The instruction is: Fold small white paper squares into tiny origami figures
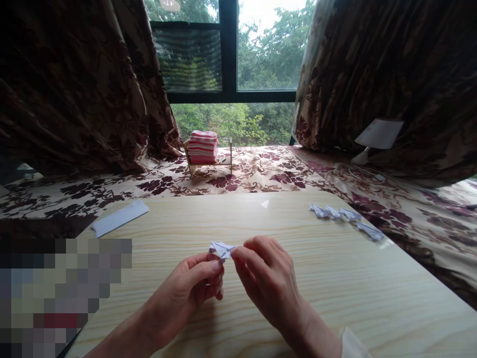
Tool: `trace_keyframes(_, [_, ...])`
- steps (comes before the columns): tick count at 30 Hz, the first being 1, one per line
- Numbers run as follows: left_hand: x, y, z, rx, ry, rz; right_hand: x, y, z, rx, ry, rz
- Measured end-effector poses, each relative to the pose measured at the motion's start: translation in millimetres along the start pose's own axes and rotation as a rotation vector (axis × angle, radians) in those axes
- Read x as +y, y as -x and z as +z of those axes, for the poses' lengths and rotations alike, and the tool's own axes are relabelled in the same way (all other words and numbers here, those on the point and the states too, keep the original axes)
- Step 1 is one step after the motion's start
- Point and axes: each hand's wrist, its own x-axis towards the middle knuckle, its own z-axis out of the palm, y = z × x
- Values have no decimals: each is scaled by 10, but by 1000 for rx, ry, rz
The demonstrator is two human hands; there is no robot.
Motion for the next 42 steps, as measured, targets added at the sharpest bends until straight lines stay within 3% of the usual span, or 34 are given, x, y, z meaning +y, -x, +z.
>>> trace_keyframes(14, [-3,-27,-16,54,-11,22,20,5,23,40,-76,122])
trace_keyframes(33, [-21,-28,-5,37,-55,48,-41,30,67,2,-41,92])
trace_keyframes(36, [-2,-48,-21,105,-116,80,-25,41,93,17,-83,150])
trace_keyframes(42, [10,-89,-100,383,-356,321,-12,82,181,83,-220,297])
